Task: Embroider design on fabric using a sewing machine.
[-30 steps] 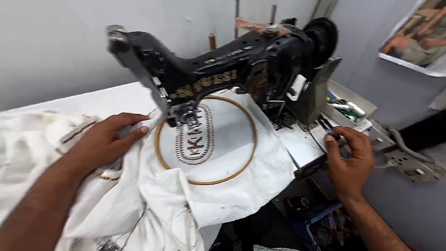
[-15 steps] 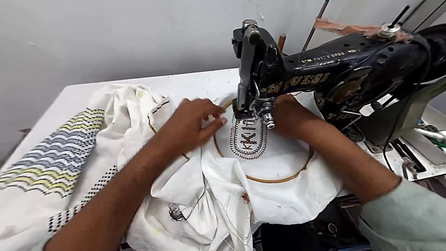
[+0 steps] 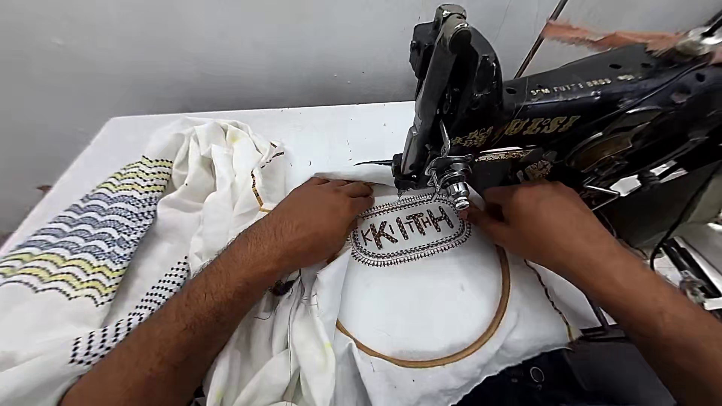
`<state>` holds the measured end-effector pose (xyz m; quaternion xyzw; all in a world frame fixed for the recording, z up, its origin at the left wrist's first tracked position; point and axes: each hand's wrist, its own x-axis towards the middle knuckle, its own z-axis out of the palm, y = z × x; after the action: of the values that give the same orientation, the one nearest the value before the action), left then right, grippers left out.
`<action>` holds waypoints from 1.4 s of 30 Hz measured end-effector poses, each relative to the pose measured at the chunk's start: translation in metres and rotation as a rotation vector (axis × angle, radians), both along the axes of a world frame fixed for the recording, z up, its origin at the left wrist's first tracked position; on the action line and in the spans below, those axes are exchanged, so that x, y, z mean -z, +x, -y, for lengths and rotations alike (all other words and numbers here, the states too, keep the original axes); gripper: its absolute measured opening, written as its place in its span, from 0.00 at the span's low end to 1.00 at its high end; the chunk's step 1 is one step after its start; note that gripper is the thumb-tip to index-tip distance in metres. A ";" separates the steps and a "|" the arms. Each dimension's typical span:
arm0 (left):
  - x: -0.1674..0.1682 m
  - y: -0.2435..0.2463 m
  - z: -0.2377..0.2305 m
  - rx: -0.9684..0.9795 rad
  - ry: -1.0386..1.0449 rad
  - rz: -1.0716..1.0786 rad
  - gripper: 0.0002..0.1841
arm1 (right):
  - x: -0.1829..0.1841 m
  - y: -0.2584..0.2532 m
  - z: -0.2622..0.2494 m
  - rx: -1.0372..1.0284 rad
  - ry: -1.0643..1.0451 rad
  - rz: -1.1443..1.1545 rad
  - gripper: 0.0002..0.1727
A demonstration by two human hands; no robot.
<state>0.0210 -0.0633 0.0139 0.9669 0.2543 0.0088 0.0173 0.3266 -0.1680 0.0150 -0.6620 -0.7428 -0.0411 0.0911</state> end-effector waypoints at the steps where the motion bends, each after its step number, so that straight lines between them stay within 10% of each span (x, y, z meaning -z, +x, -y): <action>1: -0.002 -0.001 -0.002 0.015 -0.027 -0.008 0.19 | 0.003 -0.002 -0.007 -0.074 0.042 -0.039 0.18; 9: 0.001 -0.006 -0.036 0.075 -0.267 0.254 0.35 | -0.027 -0.043 -0.057 -0.101 -0.236 -0.207 0.14; 21: 0.011 -0.014 -0.064 -0.057 -0.381 0.833 0.13 | 0.019 -0.024 -0.081 0.065 0.194 -0.555 0.11; 27: -0.054 -0.027 0.009 -0.367 -0.259 -0.083 0.52 | 0.027 -0.019 -0.083 -0.024 0.271 -0.500 0.12; 34: -0.051 -0.042 -0.023 -0.441 -0.160 0.178 0.16 | 0.011 -0.027 -0.077 -0.052 0.169 -0.437 0.12; 38: -0.038 -0.037 -0.038 -0.406 0.256 0.311 0.22 | 0.024 -0.021 -0.080 -0.029 0.317 -0.420 0.12; 42: -0.032 0.002 0.004 -0.171 0.093 0.349 0.17 | 0.013 -0.016 -0.073 -0.018 0.370 -0.397 0.11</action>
<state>0.0235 -0.0677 0.0456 0.9253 0.3282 0.1893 0.0155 0.3105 -0.0954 0.0018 -0.6224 -0.6962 -0.0448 0.3548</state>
